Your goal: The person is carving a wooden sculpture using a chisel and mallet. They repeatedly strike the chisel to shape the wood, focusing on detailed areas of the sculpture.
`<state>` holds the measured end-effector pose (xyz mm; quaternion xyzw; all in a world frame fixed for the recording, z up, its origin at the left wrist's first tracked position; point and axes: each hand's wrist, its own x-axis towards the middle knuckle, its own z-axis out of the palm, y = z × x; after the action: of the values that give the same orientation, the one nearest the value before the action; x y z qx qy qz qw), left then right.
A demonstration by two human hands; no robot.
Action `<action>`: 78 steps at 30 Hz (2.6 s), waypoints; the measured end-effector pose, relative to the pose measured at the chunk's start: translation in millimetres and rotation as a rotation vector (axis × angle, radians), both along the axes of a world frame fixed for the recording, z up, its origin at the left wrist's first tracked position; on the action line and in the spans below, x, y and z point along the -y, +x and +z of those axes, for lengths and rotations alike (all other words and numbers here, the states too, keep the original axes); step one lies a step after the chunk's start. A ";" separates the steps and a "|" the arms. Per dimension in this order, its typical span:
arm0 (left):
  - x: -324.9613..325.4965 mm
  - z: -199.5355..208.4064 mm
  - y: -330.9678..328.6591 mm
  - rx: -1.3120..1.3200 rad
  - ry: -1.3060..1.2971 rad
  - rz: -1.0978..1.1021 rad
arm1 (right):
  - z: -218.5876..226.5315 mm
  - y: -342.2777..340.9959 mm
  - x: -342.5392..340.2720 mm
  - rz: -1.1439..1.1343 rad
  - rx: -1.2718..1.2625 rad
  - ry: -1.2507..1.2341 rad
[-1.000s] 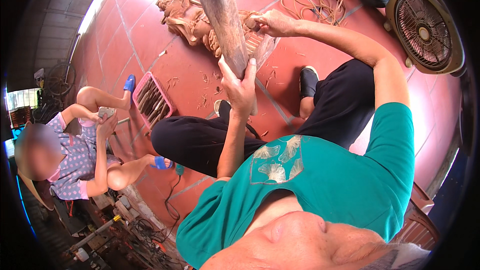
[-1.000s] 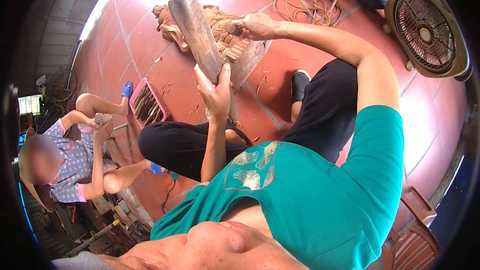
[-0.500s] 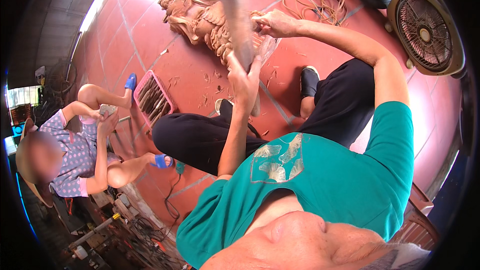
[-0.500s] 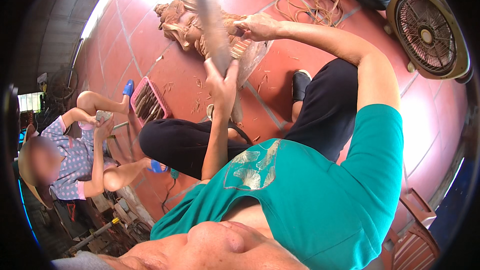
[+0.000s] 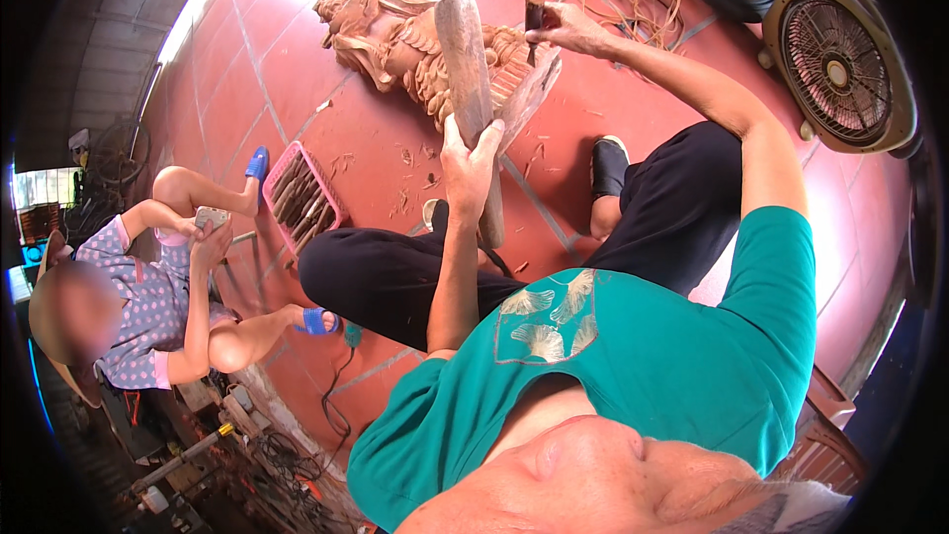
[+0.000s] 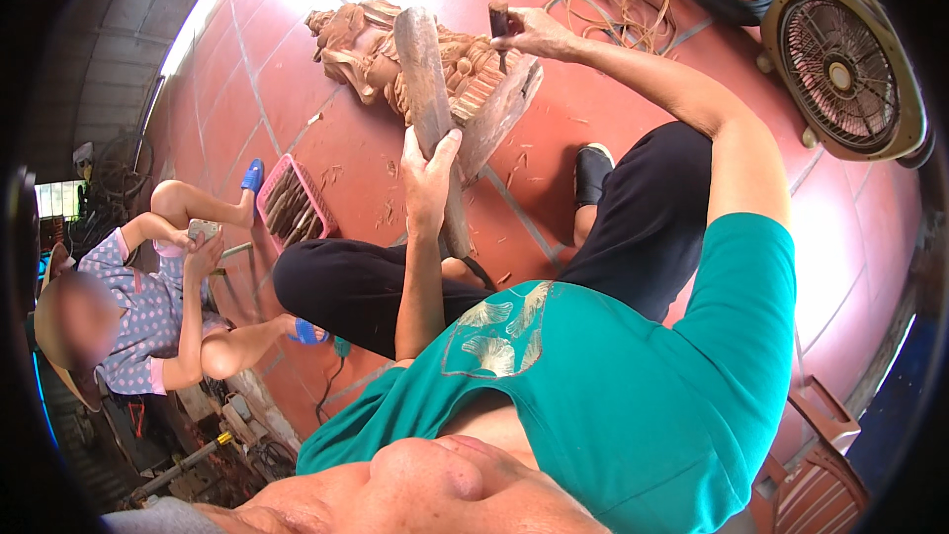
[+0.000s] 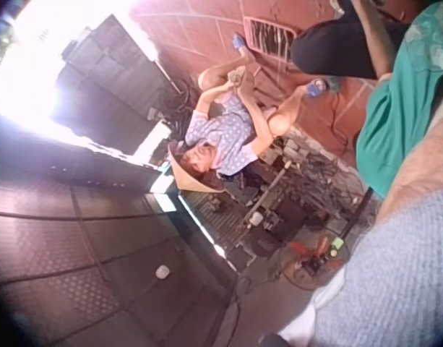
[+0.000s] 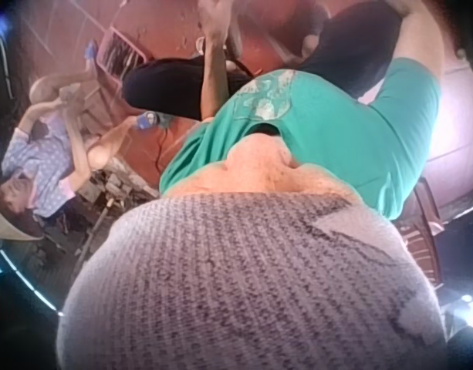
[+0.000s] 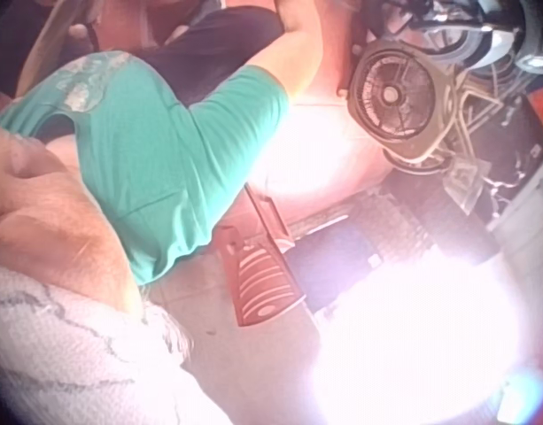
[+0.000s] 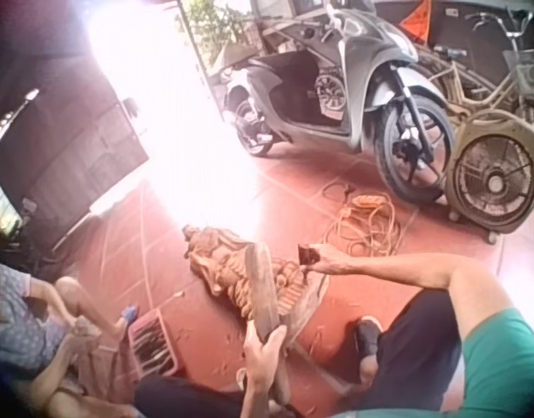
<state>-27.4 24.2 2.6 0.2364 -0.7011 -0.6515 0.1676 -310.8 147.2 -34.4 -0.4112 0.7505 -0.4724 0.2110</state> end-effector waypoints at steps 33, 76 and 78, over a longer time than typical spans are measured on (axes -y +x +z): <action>42.2 137.1 -31.4 0.184 -0.128 -0.392 | -47.0 -5.4 -4.9 -0.047 0.378 -0.125; 85.5 96.1 -139.2 0.055 -0.591 -0.690 | -28.4 9.0 5.3 -0.196 0.264 -0.106; 86.9 94.1 -138.9 0.023 -0.625 -0.672 | -26.9 8.6 8.1 -0.177 0.297 -0.077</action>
<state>-166.3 -62.7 96.7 -0.0588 -0.9036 -0.4243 0.0027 -302.2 139.1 -61.2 -0.2772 0.7256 -0.5731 0.2612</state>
